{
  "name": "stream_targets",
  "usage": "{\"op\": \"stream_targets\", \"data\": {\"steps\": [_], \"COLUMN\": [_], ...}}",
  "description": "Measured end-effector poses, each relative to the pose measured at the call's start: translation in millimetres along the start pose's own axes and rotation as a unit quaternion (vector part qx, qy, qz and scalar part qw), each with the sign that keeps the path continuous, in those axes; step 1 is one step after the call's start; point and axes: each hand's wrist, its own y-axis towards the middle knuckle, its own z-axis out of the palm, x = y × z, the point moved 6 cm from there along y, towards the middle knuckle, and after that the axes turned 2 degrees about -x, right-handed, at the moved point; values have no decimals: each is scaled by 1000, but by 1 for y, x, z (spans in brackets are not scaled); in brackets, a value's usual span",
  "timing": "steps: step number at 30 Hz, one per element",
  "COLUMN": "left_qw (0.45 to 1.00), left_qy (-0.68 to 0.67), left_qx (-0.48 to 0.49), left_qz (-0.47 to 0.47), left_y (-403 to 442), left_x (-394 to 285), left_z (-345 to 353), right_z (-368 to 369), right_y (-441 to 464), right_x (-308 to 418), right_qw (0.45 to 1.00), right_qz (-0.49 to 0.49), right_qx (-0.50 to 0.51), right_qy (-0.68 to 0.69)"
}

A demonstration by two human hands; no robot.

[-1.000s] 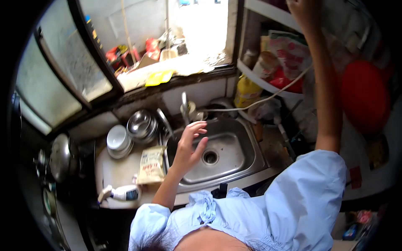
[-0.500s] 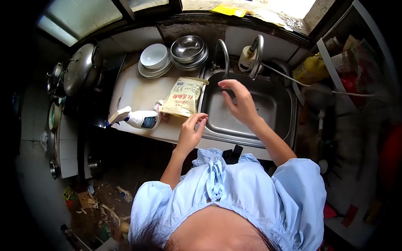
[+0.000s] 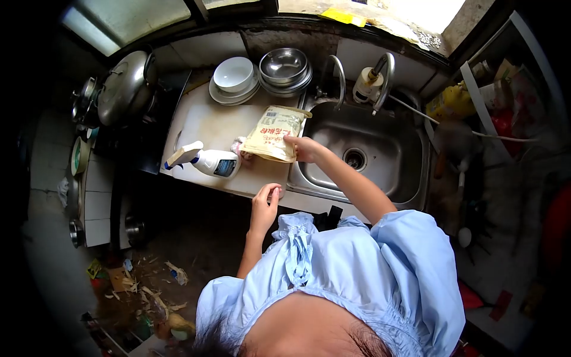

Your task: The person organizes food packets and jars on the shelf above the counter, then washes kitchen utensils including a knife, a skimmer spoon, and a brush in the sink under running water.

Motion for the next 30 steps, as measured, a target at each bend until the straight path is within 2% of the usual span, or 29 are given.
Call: {"op": "stream_targets", "data": {"steps": [4, 6, 7, 8, 10, 12, 14, 16, 18, 19, 20, 21, 22, 23, 24, 25, 26, 27, 28, 29, 30], "left_qw": [998, 987, 953, 934, 849, 814, 811, 808, 872, 864, 862, 869, 875, 875, 874, 883, 881, 883, 884, 891, 891], "left_qy": [35, 119, 228, 273, 440, 490, 491, 490, 409, 388, 386, 372, 357, 368, 363, 354, 350, 353, 356, 340, 343], "left_qx": [-34, -44, -63, -48, -31, -30, -18, -5, -3, -57, -56, -78, -100, -93, -104, -95, -98, -93, -91, -89, -83], "left_qz": [46, 101, 189, 227, 292, 312, 318, 327, 268, 314, 324, 318, 313, 301, 306, 294, 302, 294, 288, 288, 284], "left_y": [14, 28, 36, 47, 70, 94, 120, 133, 149, 150, 151, 153, 155, 157, 157, 157, 156, 156, 156, 154, 151], "left_x": [0, -2, -19, -28, -42, -45, -29, -25, -19, -21, -23, -25, -27, -25, -26, -29, -29, -25, -15, -15, -11], "left_z": [-18, -26, -29, -28, -18, -8, 3, 9, 6, 3, 5, 3, 0, 1, 0, 1, 1, 2, 4, 2, 2], "right_z": [5, 4, 2, 2, -4, -6, -8, -4, -12, -12, -1, 15, 31, 53, 76, 89, 103, 90, 57, 45, 26], "right_y": [-4, -11, -13, -16, -13, -6, -5, -14, -24, -46, -78, -120, -167, -224, -287, -341, -399, -452, -498, -532, -562], "right_x": [10, 22, 28, 34, 42, 45, 48, 46, 42, 50, 66, 85, 105, 128, 149, 165, 177, 189, 189, 189, 194], "right_qw": [999, 999, 996, 995, 991, 991, 993, 999, 989, 947, 872, 796, 765, 710, 731, 690, 602, 553, 352, 288, 263], "right_qz": [-21, -28, -29, -38, -44, -62, -62, -16, 16, -21, -90, -215, -342, -459, -474, -587, -703, -693, -645, -612, -557], "right_qx": [3, -41, -70, -87, -109, -107, -98, -27, -52, -113, -154, -143, -145, -129, -150, -128, -143, -205, -363, -468, -556], "right_qy": [24, -17, -46, -44, -71, -56, -18, -36, -134, -299, -457, -547, -526, -518, -468, -405, -350, -415, -573, -568, -559]}}
